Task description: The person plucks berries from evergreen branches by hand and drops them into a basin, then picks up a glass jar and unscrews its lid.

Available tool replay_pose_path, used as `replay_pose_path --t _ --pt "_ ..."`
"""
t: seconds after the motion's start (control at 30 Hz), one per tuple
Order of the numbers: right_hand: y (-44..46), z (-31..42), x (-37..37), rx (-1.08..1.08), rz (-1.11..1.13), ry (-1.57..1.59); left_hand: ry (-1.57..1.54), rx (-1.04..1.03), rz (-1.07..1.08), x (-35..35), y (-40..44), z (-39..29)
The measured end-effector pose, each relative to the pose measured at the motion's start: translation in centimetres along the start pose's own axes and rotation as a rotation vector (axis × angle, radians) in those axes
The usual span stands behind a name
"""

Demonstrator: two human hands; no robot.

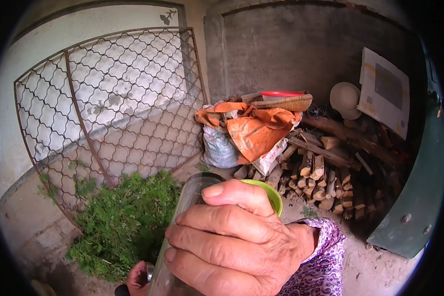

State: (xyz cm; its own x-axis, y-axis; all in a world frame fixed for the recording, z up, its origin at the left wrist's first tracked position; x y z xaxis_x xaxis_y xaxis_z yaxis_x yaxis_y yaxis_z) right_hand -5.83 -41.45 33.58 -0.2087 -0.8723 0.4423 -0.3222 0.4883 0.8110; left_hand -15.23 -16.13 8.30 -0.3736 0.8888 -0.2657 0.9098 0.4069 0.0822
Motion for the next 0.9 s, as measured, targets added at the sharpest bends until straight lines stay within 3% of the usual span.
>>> replay_pose_path --t 0.33,0.5,0.83,0.9 --pt "-0.4 0.2 -0.4 -0.057 -0.061 -0.037 0.010 -0.022 -0.002 0.1 0.0 0.4" --pt "0.0 0.1 0.5 0.011 0.032 0.013 0.007 -0.006 0.002 0.1 -0.1 0.3" --pt "0.0 0.0 0.4 0.026 0.010 -0.007 -0.016 -0.031 0.038 0.2 0.1 0.8" --pt "0.0 0.2 -0.5 0.035 -0.147 -0.063 0.004 -0.018 0.049 0.0 0.1 0.7"
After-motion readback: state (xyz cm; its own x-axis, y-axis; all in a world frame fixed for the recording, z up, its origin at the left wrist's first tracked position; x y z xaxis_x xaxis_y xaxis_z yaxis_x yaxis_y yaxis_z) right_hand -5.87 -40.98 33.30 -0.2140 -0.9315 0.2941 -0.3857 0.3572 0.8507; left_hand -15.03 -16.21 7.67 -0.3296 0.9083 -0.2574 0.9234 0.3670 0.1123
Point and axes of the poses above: each hand's wrist, its own y-axis towards the middle knuckle, its own x-axis out of the back of the hand, z = x × y, the point moved 1 cm from there along y, towards the middle knuckle, and after that the axes turned 5 degrees about x, right-handed, at the moved point
